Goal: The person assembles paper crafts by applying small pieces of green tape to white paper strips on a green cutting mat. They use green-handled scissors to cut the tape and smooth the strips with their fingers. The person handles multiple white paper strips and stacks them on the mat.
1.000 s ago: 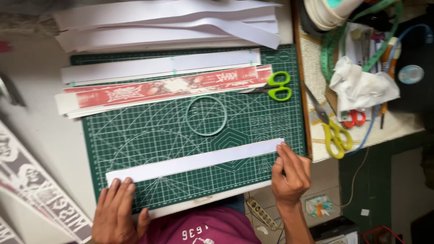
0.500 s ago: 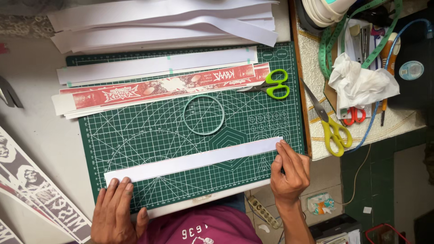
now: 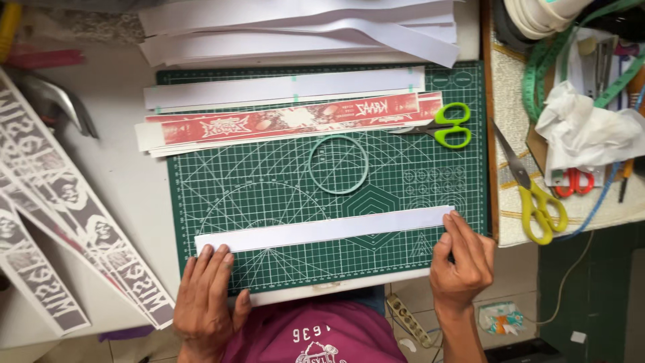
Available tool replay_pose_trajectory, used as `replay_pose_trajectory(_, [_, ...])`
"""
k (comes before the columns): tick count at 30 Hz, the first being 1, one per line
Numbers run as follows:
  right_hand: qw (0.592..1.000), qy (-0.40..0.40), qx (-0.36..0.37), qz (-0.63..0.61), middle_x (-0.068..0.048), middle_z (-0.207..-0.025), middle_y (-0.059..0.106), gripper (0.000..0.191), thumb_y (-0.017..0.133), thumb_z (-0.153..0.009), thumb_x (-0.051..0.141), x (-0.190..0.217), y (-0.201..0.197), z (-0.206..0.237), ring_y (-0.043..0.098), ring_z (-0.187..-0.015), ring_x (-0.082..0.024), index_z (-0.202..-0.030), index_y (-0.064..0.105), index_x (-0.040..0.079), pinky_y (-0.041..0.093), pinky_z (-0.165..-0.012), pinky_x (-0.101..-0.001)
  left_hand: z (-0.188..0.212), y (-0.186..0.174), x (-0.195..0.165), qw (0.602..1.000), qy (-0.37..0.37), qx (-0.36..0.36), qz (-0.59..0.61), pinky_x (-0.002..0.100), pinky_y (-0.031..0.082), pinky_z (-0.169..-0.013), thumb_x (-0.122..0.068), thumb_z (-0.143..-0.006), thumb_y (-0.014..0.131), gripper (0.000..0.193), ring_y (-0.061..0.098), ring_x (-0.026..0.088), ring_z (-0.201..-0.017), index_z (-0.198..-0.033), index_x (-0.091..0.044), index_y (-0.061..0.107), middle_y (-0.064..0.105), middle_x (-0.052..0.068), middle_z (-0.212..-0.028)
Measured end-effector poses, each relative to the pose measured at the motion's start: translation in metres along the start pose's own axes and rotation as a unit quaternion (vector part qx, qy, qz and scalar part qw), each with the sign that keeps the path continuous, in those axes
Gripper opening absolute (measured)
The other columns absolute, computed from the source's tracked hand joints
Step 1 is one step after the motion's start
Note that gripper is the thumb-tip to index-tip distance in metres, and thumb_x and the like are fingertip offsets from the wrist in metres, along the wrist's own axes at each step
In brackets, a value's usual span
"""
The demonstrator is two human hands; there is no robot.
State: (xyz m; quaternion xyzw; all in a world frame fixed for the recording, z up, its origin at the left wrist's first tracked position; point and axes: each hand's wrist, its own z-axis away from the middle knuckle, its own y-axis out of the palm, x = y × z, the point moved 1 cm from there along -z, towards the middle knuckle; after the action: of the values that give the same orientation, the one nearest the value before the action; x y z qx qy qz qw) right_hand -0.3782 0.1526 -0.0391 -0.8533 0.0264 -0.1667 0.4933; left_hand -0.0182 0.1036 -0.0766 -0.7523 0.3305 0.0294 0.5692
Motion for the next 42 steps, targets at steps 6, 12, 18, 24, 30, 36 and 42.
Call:
replay_pose_trajectory(6, [1.0,-0.004,-0.005,0.008,-0.011,-0.123,0.075,0.021,0.063,-0.102,0.003,-0.008,0.004,0.008,0.069,-0.103,-0.028,-0.117,0.078,-0.001,0.055,-0.092,-0.0373,0.002,0.002,0.003,1.0,0.009,-0.005,-0.003,0.052,0.047,-0.115,-0.034,-0.105,0.05,0.043,0.059,0.035,-0.132,-0.133,-0.002,0.061,0.068,0.017,-0.131])
replay_pose_trajectory(12, [1.0,0.0,-0.009,-0.011,-0.013,-0.12,0.075,0.024,0.062,-0.104,0.005,-0.01,0.002,0.019,0.069,-0.104,-0.026,-0.121,0.077,0.0,0.055,-0.09,-0.0349,0.002,0.002,-0.009,0.995,0.071,-0.049,0.045,0.048,0.044,-0.117,-0.036,-0.106,0.053,0.045,0.062,0.031,-0.129,-0.135,-0.002,0.058,0.066,0.014,-0.135])
replay_pose_trajectory(18, [0.994,-0.075,0.03,-0.076,-0.002,-0.089,0.066,0.026,0.07,-0.091,0.018,0.036,0.014,0.033,0.06,-0.08,-0.019,-0.113,0.078,0.007,0.047,-0.078,-0.0362,-0.021,0.031,-0.071,0.979,0.175,0.054,0.085,0.048,0.038,-0.119,-0.043,-0.103,0.065,0.052,0.053,0.027,-0.138,-0.14,-0.008,0.061,0.063,0.011,-0.144])
replay_pose_trajectory(24, [0.993,-0.078,0.035,-0.078,0.001,-0.084,0.061,0.024,0.07,-0.095,0.02,0.052,0.024,0.019,0.055,-0.073,-0.016,-0.115,0.079,0.01,0.044,-0.071,-0.0347,-0.04,0.039,-0.086,0.98,0.168,0.096,0.051,0.05,0.035,-0.12,-0.052,-0.1,0.065,0.057,0.049,0.027,-0.142,-0.142,-0.013,0.062,0.058,0.007,-0.149])
replay_pose_trajectory(30, [0.993,-0.078,0.045,-0.073,0.002,-0.083,0.059,0.024,0.07,-0.094,0.02,0.052,0.024,0.02,0.054,-0.071,-0.015,-0.115,0.08,0.011,0.043,-0.069,-0.0343,-0.041,0.04,-0.088,0.979,0.163,0.119,0.027,0.053,0.034,-0.119,-0.056,-0.099,0.061,0.062,0.047,0.028,-0.143,-0.143,-0.013,0.06,0.057,0.008,-0.15])
replay_pose_trajectory(36, [0.994,-0.072,0.05,-0.065,0.002,-0.083,0.058,0.024,0.07,-0.095,0.021,0.054,0.023,0.02,0.054,-0.073,-0.015,-0.116,0.079,0.012,0.043,-0.07,-0.0345,-0.042,0.041,-0.089,0.979,0.155,0.126,0.031,0.054,0.034,-0.12,-0.059,-0.099,0.06,0.065,0.047,0.029,-0.143,-0.144,-0.012,0.06,0.057,0.009,-0.15])
replay_pose_trajectory(42, [0.994,-0.071,0.051,-0.061,0.003,-0.081,0.058,0.024,0.07,-0.095,0.021,0.052,0.025,0.021,0.053,-0.071,-0.014,-0.115,0.08,0.012,0.042,-0.068,-0.0336,-0.039,0.046,-0.089,0.979,0.151,0.13,0.031,0.054,0.033,-0.12,-0.062,-0.099,0.057,0.067,0.047,0.029,-0.143,-0.145,-0.013,0.059,0.057,0.009,-0.15])
